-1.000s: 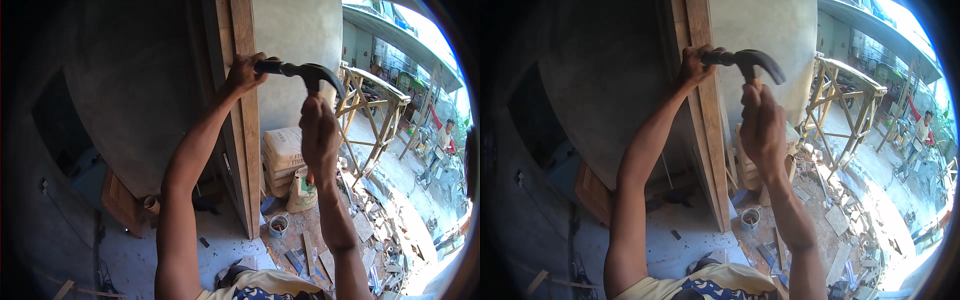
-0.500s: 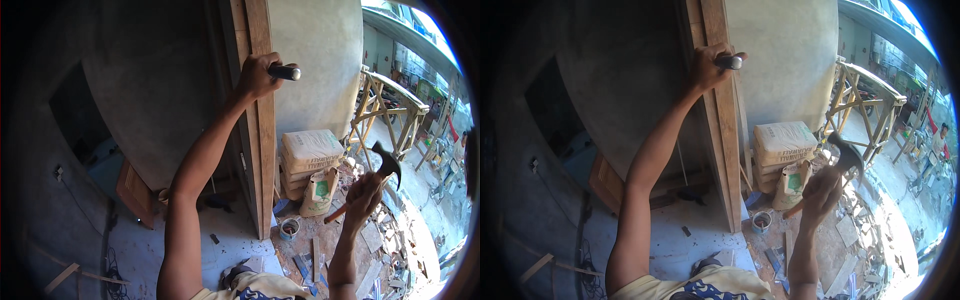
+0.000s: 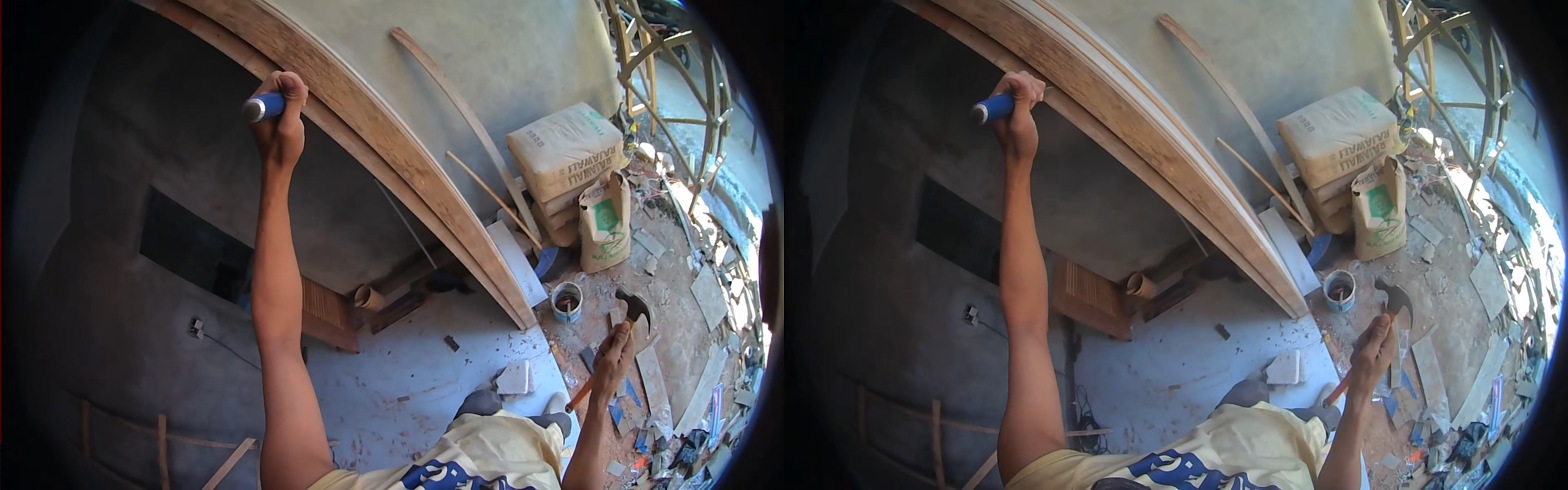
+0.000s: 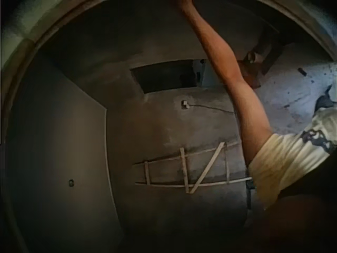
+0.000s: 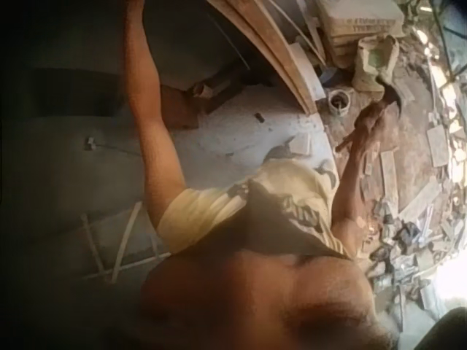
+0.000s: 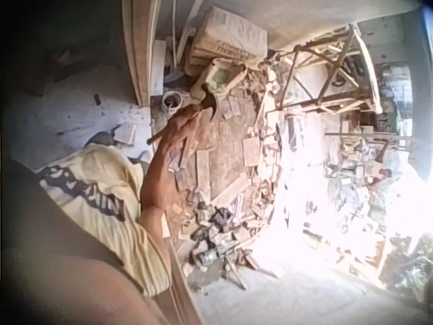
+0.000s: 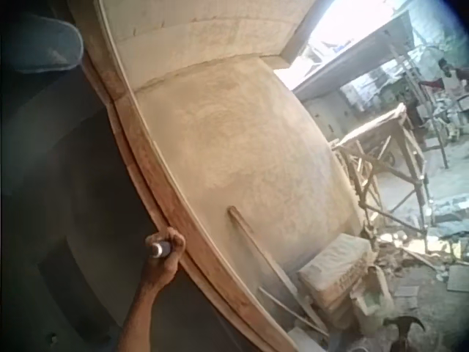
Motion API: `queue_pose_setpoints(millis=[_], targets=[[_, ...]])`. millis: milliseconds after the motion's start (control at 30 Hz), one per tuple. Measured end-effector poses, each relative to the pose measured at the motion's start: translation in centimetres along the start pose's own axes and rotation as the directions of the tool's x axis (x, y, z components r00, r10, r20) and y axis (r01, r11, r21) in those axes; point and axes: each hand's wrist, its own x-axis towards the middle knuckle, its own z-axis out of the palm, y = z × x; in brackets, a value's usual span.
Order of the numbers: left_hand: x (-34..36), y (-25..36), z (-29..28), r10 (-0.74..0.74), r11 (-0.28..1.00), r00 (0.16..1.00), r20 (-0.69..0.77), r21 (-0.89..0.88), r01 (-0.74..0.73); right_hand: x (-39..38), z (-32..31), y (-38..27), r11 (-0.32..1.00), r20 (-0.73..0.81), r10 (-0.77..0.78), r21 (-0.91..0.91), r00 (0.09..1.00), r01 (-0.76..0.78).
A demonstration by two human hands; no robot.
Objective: The person chisels a wooden door frame by holding a chisel against the wood and striking it with a hammer.
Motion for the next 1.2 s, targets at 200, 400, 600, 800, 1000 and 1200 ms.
queue_pose_setpoints(millis=[200,400,600,800,1000,1200], targets=[[-1.8,-0.9,-3.5,0.010,0.906,0.906,-0.424,-0.380,-0.187,0.0,-4.7,5.0,0.999,-0.103,0.036,-0.015,0.994,-0.038],[-0.9,1.3,-2.1,0.130,0.950,0.941,-0.313,-0.234,-0.209,-0.6,-5.2,2.4,0.987,-0.124,0.161,0.018,0.979,-0.160],[-0.7,0.0,-1.5,0.190,0.955,0.928,-0.322,-0.160,-0.251,-0.5,-4.6,3.3,0.986,-0.055,0.166,-0.004,0.985,-0.167],[-0.1,-0.4,-0.6,0.206,0.946,0.945,-0.254,-0.195,-0.259,-1.3,-4.4,4.5,0.989,0.011,0.143,-0.050,0.990,-0.143],[0.0,-0.6,-0.2,0.222,0.951,0.950,-0.219,-0.166,-0.260,-1.8,-4.1,4.8,0.988,-0.031,0.149,-0.039,0.988,-0.150],[-0.1,-0.4,0.3,0.246,0.953,0.936,-0.252,-0.113,-0.281,-1.7,-4.1,4.2,0.986,-0.042,0.162,-0.031,0.986,-0.164]])
